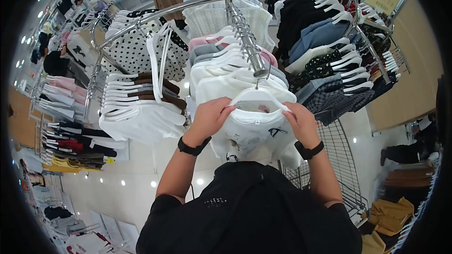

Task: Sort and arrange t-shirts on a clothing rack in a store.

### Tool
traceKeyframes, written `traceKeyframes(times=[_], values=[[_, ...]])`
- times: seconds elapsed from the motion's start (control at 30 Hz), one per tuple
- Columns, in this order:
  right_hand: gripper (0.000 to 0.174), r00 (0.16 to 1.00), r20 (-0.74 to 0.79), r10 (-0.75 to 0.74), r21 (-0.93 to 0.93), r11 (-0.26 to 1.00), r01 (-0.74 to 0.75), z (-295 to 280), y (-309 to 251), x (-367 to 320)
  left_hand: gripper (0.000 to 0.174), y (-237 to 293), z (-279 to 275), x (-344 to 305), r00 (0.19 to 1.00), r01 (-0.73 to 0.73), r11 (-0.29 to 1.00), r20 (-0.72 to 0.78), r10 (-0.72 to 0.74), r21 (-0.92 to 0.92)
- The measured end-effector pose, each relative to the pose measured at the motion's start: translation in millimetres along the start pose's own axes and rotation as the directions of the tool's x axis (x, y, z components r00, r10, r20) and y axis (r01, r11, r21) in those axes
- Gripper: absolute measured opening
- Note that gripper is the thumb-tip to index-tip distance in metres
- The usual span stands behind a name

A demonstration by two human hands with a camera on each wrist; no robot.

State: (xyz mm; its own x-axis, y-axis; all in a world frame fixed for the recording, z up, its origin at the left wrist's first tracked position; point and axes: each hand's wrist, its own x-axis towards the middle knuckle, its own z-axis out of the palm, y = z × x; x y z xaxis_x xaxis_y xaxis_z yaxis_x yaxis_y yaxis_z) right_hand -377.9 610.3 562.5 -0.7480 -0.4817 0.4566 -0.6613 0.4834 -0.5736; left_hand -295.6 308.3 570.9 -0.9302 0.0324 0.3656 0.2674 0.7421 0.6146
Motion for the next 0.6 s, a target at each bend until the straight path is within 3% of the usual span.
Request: traceKeyframes(times=[0.07,0.13,0.2,0.27,0.33,0.4,0.47,0.6], values=[[0.021,0.997,0.046,0.058,0.004,0.998,-0.058,18,8,3,0.018,-25,5,6,0.995,0.033,0.999,0.089,-0.036,0.027],[0.022,0.990,0.087,0.110,0.005,0.994,-0.111,34,19,7,0.019,-47,13,9,0.999,-0.042,0.999,0.031,0.041,0.018],[0.022,1.000,-0.001,0.008,-0.060,0.998,-0.008,47,30,11,0.020,-58,16,16,0.994,-0.109,0.994,-0.027,0.110,0.013],[0.022,0.999,-0.002,0.048,-0.050,0.998,-0.048,55,40,16,0.022,-61,15,25,0.992,-0.097,0.993,0.092,0.090,0.071],[0.022,0.995,-0.008,0.096,-0.037,0.995,-0.096,62,51,23,0.021,-67,16,33,0.990,-0.128,0.988,0.073,0.121,0.089],[0.023,0.999,-0.042,0.019,-0.101,0.995,-0.023,67,61,31,0.021,-72,18,40,0.986,-0.161,0.981,0.064,0.154,0.108],[0.023,0.998,-0.020,0.058,-0.109,0.992,-0.060,70,69,35,0.021,-75,19,45,0.983,-0.184,0.976,0.045,0.180,0.117],[0.024,1.000,-0.019,-0.012,-0.117,0.993,0.010,69,77,39,0.021,-76,24,46,0.982,-0.177,0.976,0.090,0.167,0.126]])
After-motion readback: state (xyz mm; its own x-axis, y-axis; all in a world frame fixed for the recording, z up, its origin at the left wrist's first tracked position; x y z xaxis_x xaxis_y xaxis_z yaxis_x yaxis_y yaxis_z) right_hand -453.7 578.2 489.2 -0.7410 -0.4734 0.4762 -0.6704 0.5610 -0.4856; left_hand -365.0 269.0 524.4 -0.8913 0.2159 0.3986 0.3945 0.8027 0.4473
